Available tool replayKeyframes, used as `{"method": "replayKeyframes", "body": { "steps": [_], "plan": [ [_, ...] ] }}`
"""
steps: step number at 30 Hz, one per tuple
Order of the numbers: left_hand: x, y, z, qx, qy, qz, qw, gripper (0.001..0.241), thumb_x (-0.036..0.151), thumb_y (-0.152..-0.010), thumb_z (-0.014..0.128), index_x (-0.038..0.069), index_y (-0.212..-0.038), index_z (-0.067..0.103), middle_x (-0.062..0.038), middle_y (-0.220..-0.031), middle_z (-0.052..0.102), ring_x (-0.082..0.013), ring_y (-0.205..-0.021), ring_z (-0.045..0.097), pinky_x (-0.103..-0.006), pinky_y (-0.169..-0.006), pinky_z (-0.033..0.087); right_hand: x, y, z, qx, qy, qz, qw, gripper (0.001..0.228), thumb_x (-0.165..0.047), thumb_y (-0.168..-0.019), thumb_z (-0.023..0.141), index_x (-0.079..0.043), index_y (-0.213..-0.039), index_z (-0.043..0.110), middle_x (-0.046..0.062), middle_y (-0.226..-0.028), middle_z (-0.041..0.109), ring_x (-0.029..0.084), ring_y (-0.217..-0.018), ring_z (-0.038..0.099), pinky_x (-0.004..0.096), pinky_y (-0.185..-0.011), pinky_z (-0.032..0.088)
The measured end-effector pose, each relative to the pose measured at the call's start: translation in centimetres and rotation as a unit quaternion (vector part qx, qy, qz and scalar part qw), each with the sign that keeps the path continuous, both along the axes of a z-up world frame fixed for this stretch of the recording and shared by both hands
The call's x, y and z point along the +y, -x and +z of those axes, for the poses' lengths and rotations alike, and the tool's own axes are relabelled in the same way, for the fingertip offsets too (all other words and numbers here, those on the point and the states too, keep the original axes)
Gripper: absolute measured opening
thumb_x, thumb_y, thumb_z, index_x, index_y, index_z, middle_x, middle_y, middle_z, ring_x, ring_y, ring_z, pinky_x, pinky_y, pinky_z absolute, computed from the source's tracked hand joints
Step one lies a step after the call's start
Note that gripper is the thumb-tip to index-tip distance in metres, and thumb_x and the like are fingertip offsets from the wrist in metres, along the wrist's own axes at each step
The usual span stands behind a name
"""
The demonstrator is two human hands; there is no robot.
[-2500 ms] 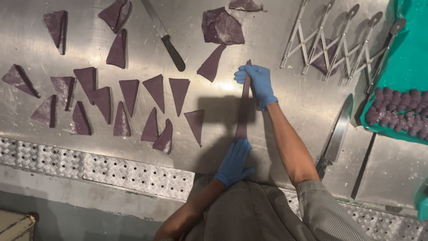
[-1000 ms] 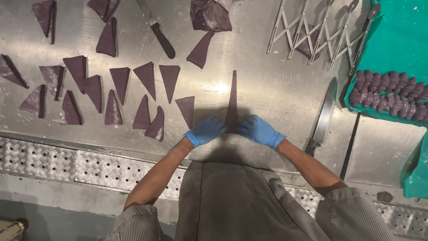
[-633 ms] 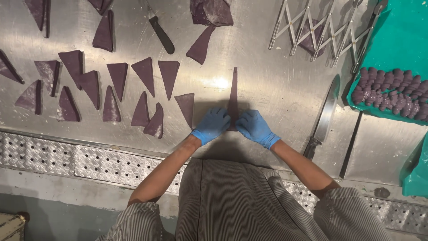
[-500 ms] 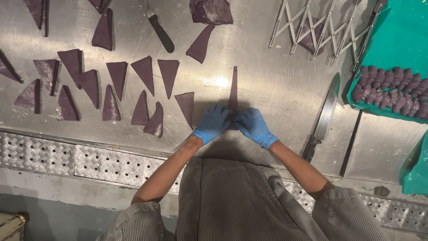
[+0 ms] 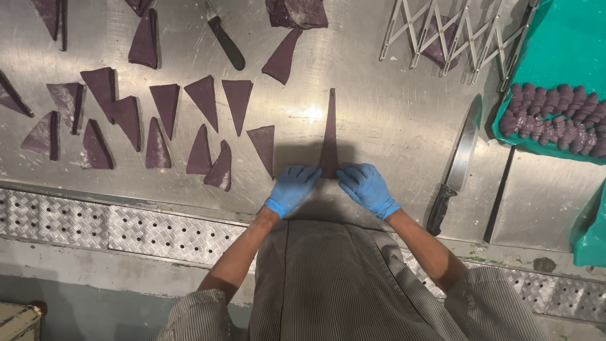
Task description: Rolling purple dough triangles into small crescent shapes on a stainless steel table.
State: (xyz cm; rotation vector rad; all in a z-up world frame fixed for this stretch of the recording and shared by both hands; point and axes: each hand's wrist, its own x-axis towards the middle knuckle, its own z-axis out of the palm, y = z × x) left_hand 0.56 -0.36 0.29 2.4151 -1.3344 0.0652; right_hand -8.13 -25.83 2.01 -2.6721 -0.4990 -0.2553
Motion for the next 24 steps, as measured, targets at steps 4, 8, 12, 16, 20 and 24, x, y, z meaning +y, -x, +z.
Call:
{"method": "replayKeyframes", "body": {
  "steps": [4,8,12,16,20,24],
  "plan": [
    [-0.8,-1.0,-0.5,-0.042,-0.039,-0.055,0.997,0.043,0.016,-0.085,0.063,0.01,-0.127,0.069,-0.006,-0.112,0.066,-0.0238,-0.099,0.063,-0.0393,-0.086,0.051,0.7,-0.5,0.2,-0.011,0.052,-0.009,0.999,0.037,-0.029,-0.089,0.074,-0.007,-0.119,0.072,0.007,-0.109,0.066,0.027,-0.105,0.06,0.042,-0.09,0.05],
    [-1.4,-2.3,0.1,-0.043,-0.076,-0.096,0.992,0.038,0.021,-0.087,0.063,0.011,-0.123,0.068,-0.008,-0.108,0.065,-0.0251,-0.097,0.063,-0.0404,-0.086,0.051,0.6,-0.5,-0.3,0.019,0.066,-0.017,0.997,0.039,-0.033,-0.091,0.074,-0.004,-0.118,0.071,0.008,-0.108,0.066,0.027,-0.102,0.062,0.041,-0.087,0.051],
    [-1.4,-2.7,-1.4,-0.02,-0.086,-0.121,0.989,0.03,0.023,-0.093,0.063,0.01,-0.12,0.068,-0.009,-0.104,0.064,-0.0262,-0.098,0.062,-0.0412,-0.083,0.05,0.1,-0.1,-0.2,0.016,0.042,-0.003,0.999,0.039,-0.033,-0.092,0.073,-0.004,-0.118,0.07,0.009,-0.11,0.066,0.027,-0.104,0.064,0.041,-0.087,0.051],
    [-1.2,-2.3,-1.6,-0.035,-0.014,-0.109,0.993,0.034,0.021,-0.089,0.064,0.01,-0.121,0.067,-0.006,-0.109,0.065,-0.0241,-0.102,0.062,-0.0395,-0.089,0.05,0.3,-0.2,0.3,-0.002,0.034,0.022,0.999,0.043,-0.035,-0.091,0.072,-0.005,-0.121,0.071,0.01,-0.109,0.066,0.028,-0.103,0.064,0.041,-0.087,0.051],
    [-1.6,-2.3,-1.7,-0.024,-0.046,-0.112,0.992,0.031,0.025,-0.091,0.065,0.012,-0.118,0.068,-0.006,-0.108,0.065,-0.0245,-0.102,0.062,-0.0394,-0.088,0.049,0.2,-0.2,-0.9,0.013,0.034,0.02,0.999,0.045,-0.037,-0.09,0.073,-0.004,-0.121,0.073,0.01,-0.108,0.066,0.029,-0.102,0.063,0.042,-0.088,0.05],
    [-2.5,-2.9,-1.8,0.001,-0.049,-0.126,0.991,0.029,0.036,-0.092,0.064,0.01,-0.107,0.068,-0.008,-0.106,0.064,-0.0261,-0.099,0.062,-0.0414,-0.087,0.049,0.5,-1.9,0.3,0.022,0.004,0.008,1.0,0.042,-0.039,-0.088,0.074,-0.005,-0.112,0.072,0.011,-0.111,0.067,0.03,-0.103,0.062,0.042,-0.091,0.048]
  ]
}}
